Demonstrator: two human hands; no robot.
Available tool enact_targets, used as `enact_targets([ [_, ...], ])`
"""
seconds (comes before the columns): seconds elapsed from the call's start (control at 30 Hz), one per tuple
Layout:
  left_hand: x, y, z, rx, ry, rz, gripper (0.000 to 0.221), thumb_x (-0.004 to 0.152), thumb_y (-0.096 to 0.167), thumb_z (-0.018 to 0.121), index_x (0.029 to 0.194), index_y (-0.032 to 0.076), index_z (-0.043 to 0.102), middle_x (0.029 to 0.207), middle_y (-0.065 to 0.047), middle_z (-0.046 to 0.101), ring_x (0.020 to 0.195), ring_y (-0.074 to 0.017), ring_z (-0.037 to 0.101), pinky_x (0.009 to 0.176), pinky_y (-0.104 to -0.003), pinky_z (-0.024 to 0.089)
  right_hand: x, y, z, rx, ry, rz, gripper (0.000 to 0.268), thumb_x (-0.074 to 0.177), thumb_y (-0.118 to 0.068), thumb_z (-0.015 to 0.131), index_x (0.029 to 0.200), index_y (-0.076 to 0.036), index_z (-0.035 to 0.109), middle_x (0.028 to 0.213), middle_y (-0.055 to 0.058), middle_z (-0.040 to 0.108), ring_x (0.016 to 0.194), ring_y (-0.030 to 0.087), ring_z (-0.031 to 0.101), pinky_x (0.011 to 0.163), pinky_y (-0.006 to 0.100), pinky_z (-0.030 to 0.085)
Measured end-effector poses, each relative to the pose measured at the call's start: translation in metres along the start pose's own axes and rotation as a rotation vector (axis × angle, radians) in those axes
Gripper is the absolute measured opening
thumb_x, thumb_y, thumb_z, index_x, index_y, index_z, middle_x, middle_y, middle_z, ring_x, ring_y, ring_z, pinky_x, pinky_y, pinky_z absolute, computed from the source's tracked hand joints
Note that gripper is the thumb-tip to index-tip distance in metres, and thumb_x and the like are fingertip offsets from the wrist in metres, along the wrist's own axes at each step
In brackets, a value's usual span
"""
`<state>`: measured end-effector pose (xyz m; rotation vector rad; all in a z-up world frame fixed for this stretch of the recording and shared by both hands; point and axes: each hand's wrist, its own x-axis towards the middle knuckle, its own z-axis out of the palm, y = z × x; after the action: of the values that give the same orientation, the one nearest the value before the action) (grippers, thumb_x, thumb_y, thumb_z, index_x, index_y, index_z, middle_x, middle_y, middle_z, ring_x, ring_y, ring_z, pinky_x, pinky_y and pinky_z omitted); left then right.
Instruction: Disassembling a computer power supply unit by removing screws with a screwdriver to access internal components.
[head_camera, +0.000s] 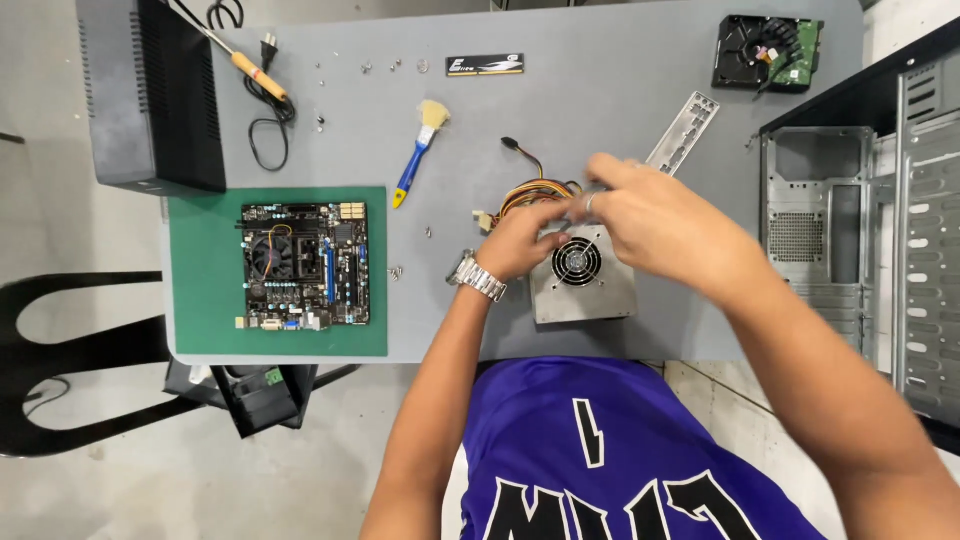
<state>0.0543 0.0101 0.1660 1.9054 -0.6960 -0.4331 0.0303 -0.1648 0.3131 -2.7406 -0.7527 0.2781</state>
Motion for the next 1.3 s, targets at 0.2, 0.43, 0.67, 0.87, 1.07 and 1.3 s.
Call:
enact_targets([
  [0.2,-0.003,-0.050,0.033,0.323,0.142,-0.164,0.009,0.080,0.020,0.060,0.072,0.018,0.064,0.065,-0.006,0.066,0.075,-0.0345,0.067,0.065,-0.045,0.052,0.005,-0.027,-0.038,0.202,-0.039,-0.028,0.060,0.078,-0.032,0.072,0.127,-0.006,0.050,0.123,0.027,0.048,0.085,0.055,0.063,0.073,0.062,0.055],
  [0.43,-0.003,-0.029,0.030,0.297,0.187,-0.122,0.007,0.081,0.028,0.067,0.080,0.022,0.068,0.074,-0.006,0.069,0.082,-0.0324,0.067,0.069,-0.045,0.054,0.002,-0.007,0.007,-0.260,0.251,0.010,0.021,0.095,-0.032,0.054,0.098,-0.013,0.061,0.077,0.004,0.062,0.058,0.030,0.068,0.048,0.038,0.054],
  [0.67,-0.006,-0.052,0.040,0.353,0.132,-0.110,0.005,0.081,0.023,0.069,0.078,0.020,0.068,0.070,-0.002,0.070,0.073,-0.0284,0.068,0.067,-0.039,0.055,0.001,-0.009,-0.032,0.345,0.003,-0.181,0.033,0.074,-0.002,0.057,0.102,-0.018,0.063,0.124,0.012,0.055,0.098,0.042,0.064,0.077,0.051,0.055],
  [0.87,-0.014,-0.018,0.029,0.479,0.348,-0.047,0.026,0.074,0.042,0.074,0.074,0.019,0.064,0.070,-0.004,0.068,0.073,-0.0279,0.068,0.062,-0.041,0.054,0.001,0.003,0.000,0.015,0.221,-0.047,0.028,0.093,-0.041,0.058,0.108,-0.019,0.067,0.082,0.004,0.063,0.075,0.030,0.068,0.061,0.040,0.054],
  [1.07,-0.012,-0.021,0.024,0.344,0.183,-0.058,0.021,0.074,0.029,0.075,0.082,0.013,0.065,0.091,-0.006,0.071,0.092,-0.0330,0.066,0.074,-0.047,0.054,0.002,-0.005,-0.017,0.409,0.141,-0.329,0.055,0.076,0.015,0.041,0.106,-0.018,0.072,0.119,0.016,0.061,0.112,0.045,0.056,0.090,0.052,0.048],
  [1.3,-0.010,-0.052,0.052,0.600,0.465,-0.028,0.028,0.066,0.045,0.075,0.070,0.024,0.058,0.063,0.001,0.061,0.065,-0.0234,0.066,0.055,-0.038,0.052,0.002,0.003,-0.009,-0.040,0.366,-0.233,0.034,0.091,-0.043,0.063,0.109,-0.015,0.070,0.080,0.010,0.063,0.070,0.030,0.062,0.065,0.041,0.050],
])
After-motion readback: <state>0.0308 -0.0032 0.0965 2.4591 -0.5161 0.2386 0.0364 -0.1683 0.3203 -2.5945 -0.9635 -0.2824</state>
